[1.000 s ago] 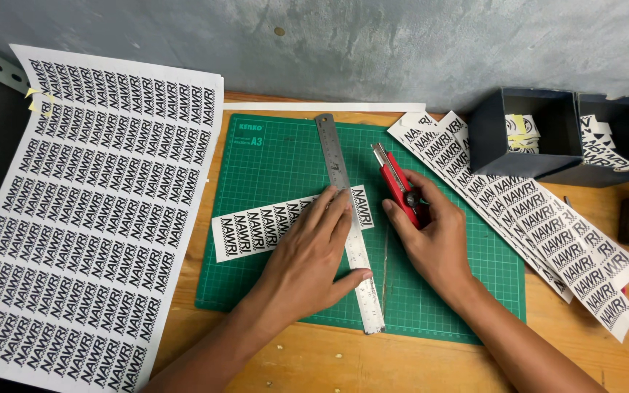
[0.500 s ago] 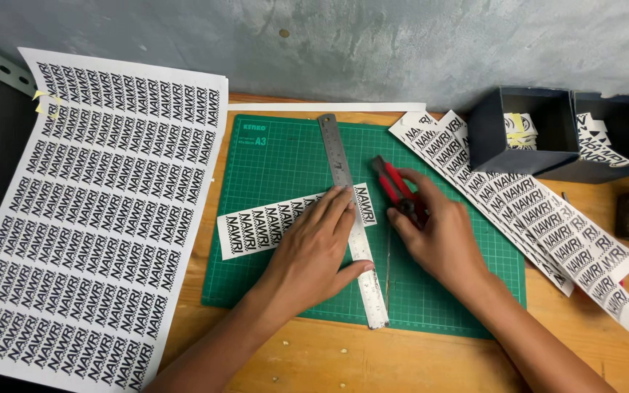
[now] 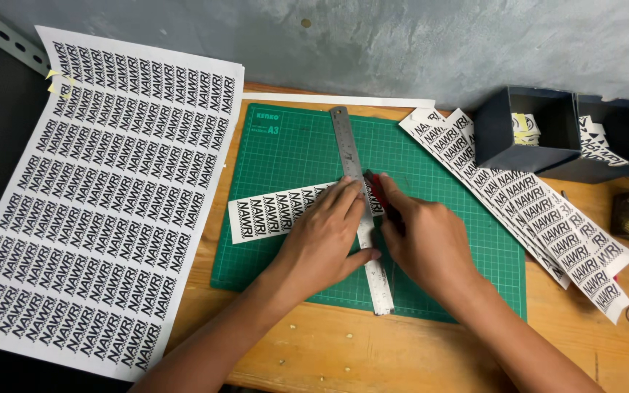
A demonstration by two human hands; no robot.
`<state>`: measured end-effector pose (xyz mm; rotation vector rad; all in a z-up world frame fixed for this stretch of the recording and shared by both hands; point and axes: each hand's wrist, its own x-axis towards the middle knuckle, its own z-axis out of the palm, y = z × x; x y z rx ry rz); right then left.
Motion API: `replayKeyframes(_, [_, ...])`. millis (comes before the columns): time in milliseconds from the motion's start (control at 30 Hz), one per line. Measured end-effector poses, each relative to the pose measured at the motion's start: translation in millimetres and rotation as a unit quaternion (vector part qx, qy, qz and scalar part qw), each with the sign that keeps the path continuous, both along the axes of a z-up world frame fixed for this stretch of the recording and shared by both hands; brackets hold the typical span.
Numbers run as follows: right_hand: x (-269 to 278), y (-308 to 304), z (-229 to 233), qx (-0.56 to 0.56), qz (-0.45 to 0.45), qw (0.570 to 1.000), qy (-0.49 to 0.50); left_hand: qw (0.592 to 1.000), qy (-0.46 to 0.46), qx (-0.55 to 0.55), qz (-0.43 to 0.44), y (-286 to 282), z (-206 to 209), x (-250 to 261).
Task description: The person uses a metal ruler and a red utility knife to cut a sheet of printed stickers on a green cutting mat. They repeatedly align the ruler, cut along its edge, and separate the cut strips, placing them into a nearby box.
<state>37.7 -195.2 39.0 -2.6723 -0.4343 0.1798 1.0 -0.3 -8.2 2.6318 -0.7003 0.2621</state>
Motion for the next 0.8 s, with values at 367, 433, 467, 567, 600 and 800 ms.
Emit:
replayKeyframes(367, [4, 5, 0, -0.037, 0.045, 0.998, -0.013, 1.000, 0.004, -0.022, 0.016, -3, -2, -2])
replayKeyframes(433, [3, 5, 1, -0.035, 0.047, 0.998, -0.012, 1.000, 0.006, -0.024, 0.017, -2, -2, -2])
replayKeyframes(467, [2, 5, 1, -0.038, 0.049, 0.998, -0.014, 1.000, 0.013, -0.024, 0.014, -2, -2, -2])
replayKeyframes(567, [-1, 6, 3, -0.039, 0.053, 0.998, -0.012, 0.999, 0.022, -0.029, 0.013, -1, -3, -2])
replayKeyframes(600, [-3, 5, 4, -0.037, 0.053, 0.998, -0.008, 0.999, 0.026, -0.034, 0.013, -1, -4, -2])
replayKeyframes(800, [-17, -3, -9, -0.031, 0.040, 0.999, -0.014, 0.999, 0.027, -0.029, 0.011, 0, -1, -2])
